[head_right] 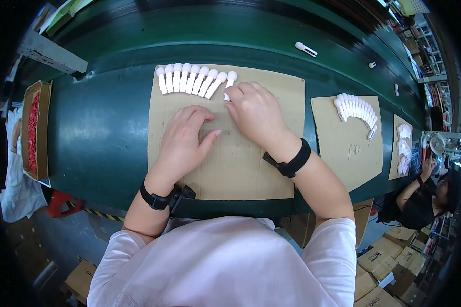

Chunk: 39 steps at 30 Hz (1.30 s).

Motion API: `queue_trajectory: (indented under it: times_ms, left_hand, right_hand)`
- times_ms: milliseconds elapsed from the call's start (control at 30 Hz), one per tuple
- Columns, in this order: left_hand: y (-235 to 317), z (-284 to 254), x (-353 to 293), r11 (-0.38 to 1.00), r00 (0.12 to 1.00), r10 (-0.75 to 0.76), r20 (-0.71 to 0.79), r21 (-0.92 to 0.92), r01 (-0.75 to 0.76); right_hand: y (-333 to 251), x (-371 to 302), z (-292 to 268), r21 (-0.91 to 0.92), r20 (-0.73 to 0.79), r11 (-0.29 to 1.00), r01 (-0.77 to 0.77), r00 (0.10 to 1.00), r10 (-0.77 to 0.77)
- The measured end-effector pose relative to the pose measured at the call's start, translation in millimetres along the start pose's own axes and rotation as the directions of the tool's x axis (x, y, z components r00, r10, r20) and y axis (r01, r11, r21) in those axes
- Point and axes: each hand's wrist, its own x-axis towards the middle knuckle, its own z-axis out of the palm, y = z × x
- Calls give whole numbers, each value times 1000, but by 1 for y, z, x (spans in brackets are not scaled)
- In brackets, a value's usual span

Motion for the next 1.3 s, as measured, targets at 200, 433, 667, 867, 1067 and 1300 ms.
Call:
queue_trajectory:
  times_ms: [200, 433, 667, 867, 1067, 1300]
  left_hand:
    - [-1, 0, -2, 1000, 1000, 1, -19, 3, -1]
    - [-1, 2, 1, 999, 997, 28, -75, 18, -27]
    - [-3, 3, 0, 999, 997, 26, -72, 22, -24]
    - [0, -3, 0, 994, 995, 29, -100, -103, -39]
    - [12, -13, -5, 778, 987, -163, -10, -616, 122]
    - [12, -18, -7, 528, 968, -153, 198, -812, 250]
  right_hand:
    - [33, 17, -24, 11, 37, 988, -154, 987, 153]
    - [158, 37, -24, -296, -155, 889, -348, 936, 315]
    - [178, 52, -23, -147, 5, 796, -587, 804, 594]
    - [78, 34, -43, 361, 53, 848, -388, 916, 397]
    - [-17, -18, -64, 471, -29, 872, -131, 986, 164]
    - [-43, -34, -53, 467, -111, 884, -27, 990, 89]
